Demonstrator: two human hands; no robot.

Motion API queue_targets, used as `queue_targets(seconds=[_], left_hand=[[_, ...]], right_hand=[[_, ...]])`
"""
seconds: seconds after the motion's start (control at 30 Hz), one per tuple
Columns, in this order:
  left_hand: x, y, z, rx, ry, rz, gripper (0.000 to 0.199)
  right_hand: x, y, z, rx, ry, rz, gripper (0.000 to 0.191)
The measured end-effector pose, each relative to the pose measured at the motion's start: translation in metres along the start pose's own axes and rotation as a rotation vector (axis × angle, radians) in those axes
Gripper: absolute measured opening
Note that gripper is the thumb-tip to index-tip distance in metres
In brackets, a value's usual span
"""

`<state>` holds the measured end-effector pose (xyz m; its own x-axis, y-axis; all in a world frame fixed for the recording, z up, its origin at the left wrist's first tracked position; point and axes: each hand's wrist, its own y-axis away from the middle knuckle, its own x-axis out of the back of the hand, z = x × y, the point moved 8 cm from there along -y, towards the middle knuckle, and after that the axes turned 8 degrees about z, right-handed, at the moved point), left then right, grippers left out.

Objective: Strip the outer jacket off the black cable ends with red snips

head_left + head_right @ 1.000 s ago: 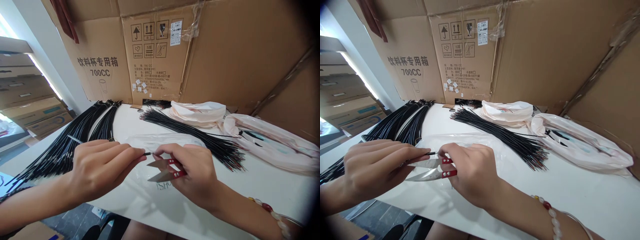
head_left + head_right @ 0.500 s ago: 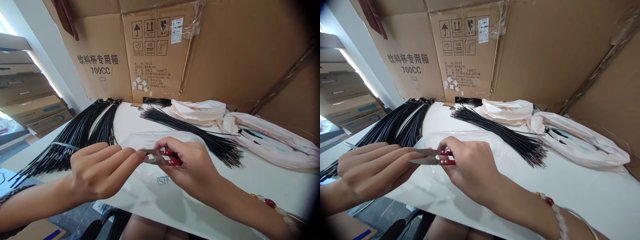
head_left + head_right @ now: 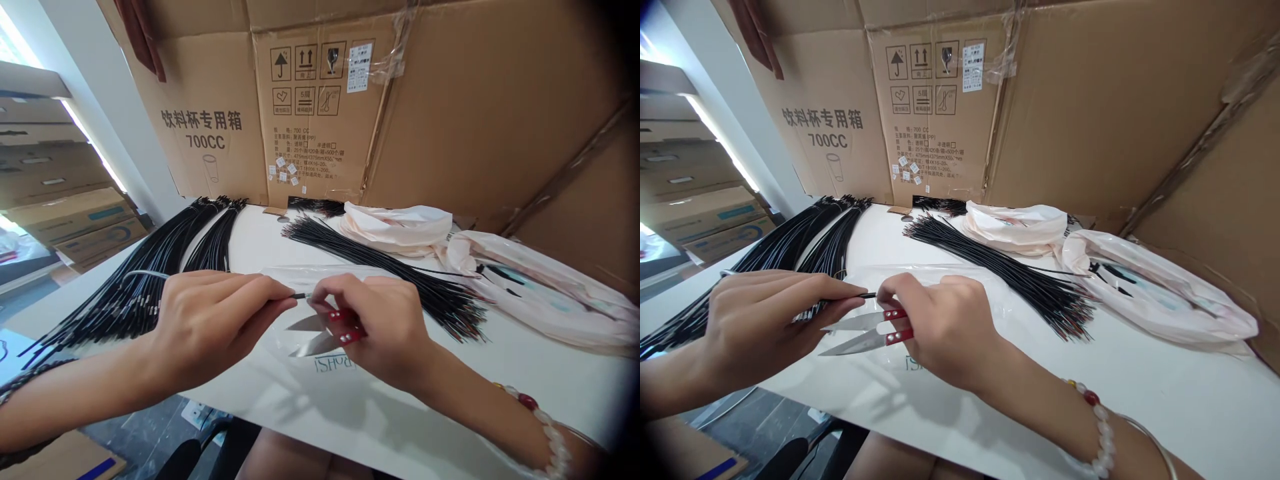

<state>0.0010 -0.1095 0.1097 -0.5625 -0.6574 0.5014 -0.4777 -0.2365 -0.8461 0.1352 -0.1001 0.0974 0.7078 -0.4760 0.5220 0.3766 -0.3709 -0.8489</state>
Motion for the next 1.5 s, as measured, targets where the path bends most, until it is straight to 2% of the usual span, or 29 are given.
queue_targets(seconds=[0.07, 0.17, 0.27, 0.37, 0.47, 0.6, 1.0, 1.13, 1.23, 1.37, 1.5], left_hand=[[0.002, 0.001, -0.002, -0.005, 0.000, -0.007, 0.011], [0.006, 0.001, 0.000, -0.074, -0.015, 0.006, 0.009], [0.008, 0.003, 0.002, -0.100, -0.040, 0.001, 0.008], [0.009, 0.005, 0.004, -0.104, -0.052, -0.002, 0.008], [0.010, 0.006, 0.006, -0.107, -0.064, -0.015, 0.008], [0.008, 0.006, 0.006, -0.098, -0.061, -0.052, 0.008], [0.006, 0.005, 0.005, -0.127, -0.063, -0.008, 0.009], [0.003, 0.002, 0.005, -0.136, -0.078, -0.037, 0.012], [0.000, 0.002, 0.009, -0.202, -0.082, -0.067, 0.015], [-0.004, 0.003, 0.013, -0.297, -0.093, -0.087, 0.014], [-0.011, 0.000, 0.017, -0.349, -0.140, -0.143, 0.019]], right_hand=[[0.007, -0.004, 0.008, -0.107, -0.051, -0.069, 0.011], [0.020, -0.010, 0.018, -0.180, -0.010, -0.196, 0.028], [0.030, -0.014, 0.014, -0.042, 0.136, -0.246, 0.027], [0.035, -0.014, 0.000, 0.175, 0.318, -0.192, 0.029], [0.030, -0.011, -0.010, 0.276, 0.379, -0.180, 0.032], [0.023, -0.011, -0.012, 0.270, 0.384, -0.219, 0.031], [0.021, -0.010, -0.015, 0.289, 0.376, -0.223, 0.030], [0.020, -0.012, -0.018, 0.336, 0.421, -0.242, 0.025], [0.018, -0.015, -0.021, 0.362, 0.449, -0.271, 0.023], [0.009, -0.020, -0.018, 0.350, 0.456, -0.372, 0.020], [0.002, -0.025, -0.013, 0.329, 0.467, -0.437, 0.026]])
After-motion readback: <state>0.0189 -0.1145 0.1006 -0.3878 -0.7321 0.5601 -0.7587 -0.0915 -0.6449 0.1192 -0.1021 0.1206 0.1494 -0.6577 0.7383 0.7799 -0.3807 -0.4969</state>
